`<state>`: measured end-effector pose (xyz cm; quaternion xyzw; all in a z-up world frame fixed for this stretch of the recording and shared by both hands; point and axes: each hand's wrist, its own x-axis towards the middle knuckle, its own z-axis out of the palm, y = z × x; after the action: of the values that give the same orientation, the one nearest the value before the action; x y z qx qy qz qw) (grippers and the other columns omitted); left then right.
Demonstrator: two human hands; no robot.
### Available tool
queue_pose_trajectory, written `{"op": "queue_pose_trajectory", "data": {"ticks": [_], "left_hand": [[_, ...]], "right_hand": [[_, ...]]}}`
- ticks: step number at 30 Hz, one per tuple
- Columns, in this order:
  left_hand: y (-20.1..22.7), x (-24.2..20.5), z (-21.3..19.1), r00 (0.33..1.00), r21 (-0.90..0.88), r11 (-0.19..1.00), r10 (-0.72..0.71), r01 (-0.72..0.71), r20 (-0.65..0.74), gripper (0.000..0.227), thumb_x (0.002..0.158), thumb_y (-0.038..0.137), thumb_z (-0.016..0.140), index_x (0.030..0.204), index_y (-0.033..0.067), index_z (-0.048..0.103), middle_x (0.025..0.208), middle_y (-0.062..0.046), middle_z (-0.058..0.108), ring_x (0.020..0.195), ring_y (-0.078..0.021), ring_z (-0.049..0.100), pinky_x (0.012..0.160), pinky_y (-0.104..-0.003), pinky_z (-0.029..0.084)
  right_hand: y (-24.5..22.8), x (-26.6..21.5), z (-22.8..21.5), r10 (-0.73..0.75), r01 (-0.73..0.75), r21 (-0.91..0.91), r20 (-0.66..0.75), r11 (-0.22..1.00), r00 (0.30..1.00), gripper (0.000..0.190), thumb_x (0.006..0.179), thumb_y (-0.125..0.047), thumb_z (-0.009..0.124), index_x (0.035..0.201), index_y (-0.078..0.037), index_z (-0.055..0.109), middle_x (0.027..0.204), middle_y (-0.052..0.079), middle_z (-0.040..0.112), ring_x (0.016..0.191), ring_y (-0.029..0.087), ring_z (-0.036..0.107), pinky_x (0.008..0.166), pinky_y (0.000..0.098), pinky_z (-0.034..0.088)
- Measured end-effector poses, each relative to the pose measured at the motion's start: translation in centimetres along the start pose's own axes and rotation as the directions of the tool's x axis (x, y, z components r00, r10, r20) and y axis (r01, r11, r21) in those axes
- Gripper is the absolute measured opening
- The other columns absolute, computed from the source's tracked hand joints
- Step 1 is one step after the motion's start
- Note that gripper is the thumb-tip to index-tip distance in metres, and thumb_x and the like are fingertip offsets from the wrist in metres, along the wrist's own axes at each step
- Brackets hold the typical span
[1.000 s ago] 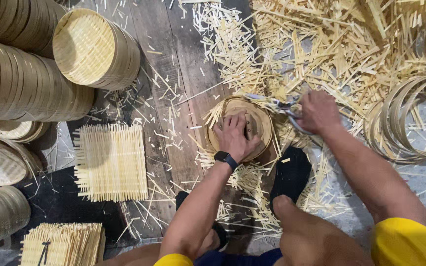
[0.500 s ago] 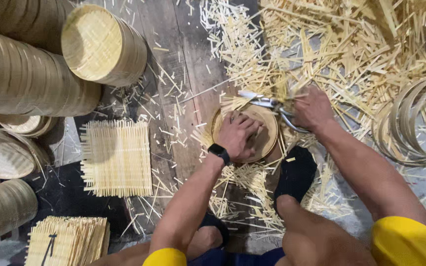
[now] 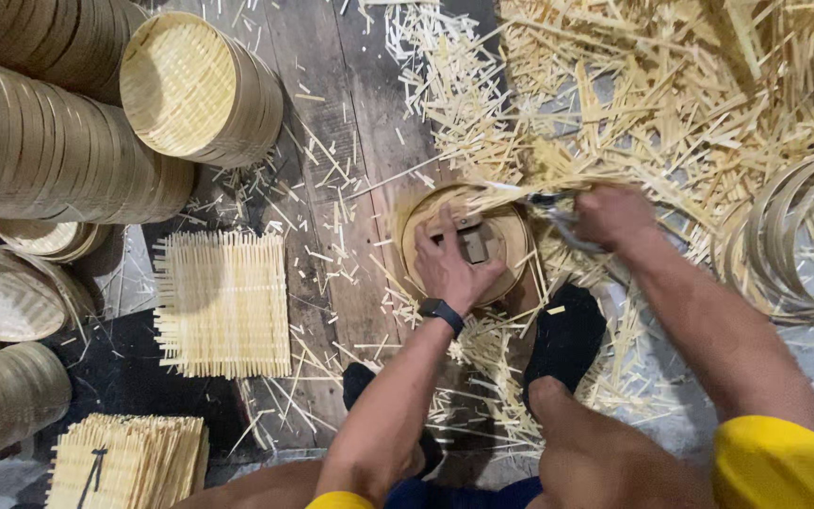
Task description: The person fits a woven bamboo base into a circular wooden frame, secures it by inserting thin bamboo strips, and trims excess material with scissors.
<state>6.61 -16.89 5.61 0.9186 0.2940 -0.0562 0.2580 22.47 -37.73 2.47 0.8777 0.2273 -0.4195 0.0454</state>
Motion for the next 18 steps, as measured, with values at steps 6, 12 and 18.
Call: {"op": "queue_pose_trajectory", "data": {"ticks": [6,12,18], "left_hand": [[-0.4,0.1,-1.4,0.967,0.052,0.97,0.231,-0.237,0.104,0.125,0.054,0.046,0.086,0.161,0.0268,0.025,0.151,-0.034,0.03,0.136,-0.0532,0.039,0.11,-0.061,0.035],[-1.6,1.7,-3.9,0.866,-0.001,0.902,0.415,-0.432,0.279,0.123,0.053,0.046,0.091,0.159,0.0315,0.029,0.157,-0.029,0.03,0.138,-0.0517,0.041,0.111,-0.058,0.037],[-1.8,2.8,-4.8,0.777,-0.007,0.86,0.464,-0.51,0.425,0.127,0.053,0.04,0.092,0.16,0.0399,0.024,0.163,-0.026,0.024,0.14,-0.0508,0.038,0.116,-0.057,0.035]], "right_hand": [[-0.8,1.2,0.3,0.022,-0.028,-0.17,-0.04,0.985,0.999,0.061,0.103,-0.06,0.052,0.088,-0.006,0.075,0.071,0.005,0.061,0.06,0.015,0.055,0.062,0.0355,0.054],[1.8,0.9,1.0,-0.113,0.073,-0.205,-0.194,0.976,0.974,0.035,0.099,-0.039,0.048,0.091,-0.01,0.067,0.068,0.006,0.057,0.06,0.018,0.054,0.054,0.0354,0.053],[-2.7,1.5,-0.4,-0.103,0.036,-0.306,-0.208,0.952,0.973,0.028,0.098,-0.034,0.055,0.092,-0.009,0.067,0.077,0.006,0.059,0.069,0.017,0.053,0.069,0.0339,0.053]]}}
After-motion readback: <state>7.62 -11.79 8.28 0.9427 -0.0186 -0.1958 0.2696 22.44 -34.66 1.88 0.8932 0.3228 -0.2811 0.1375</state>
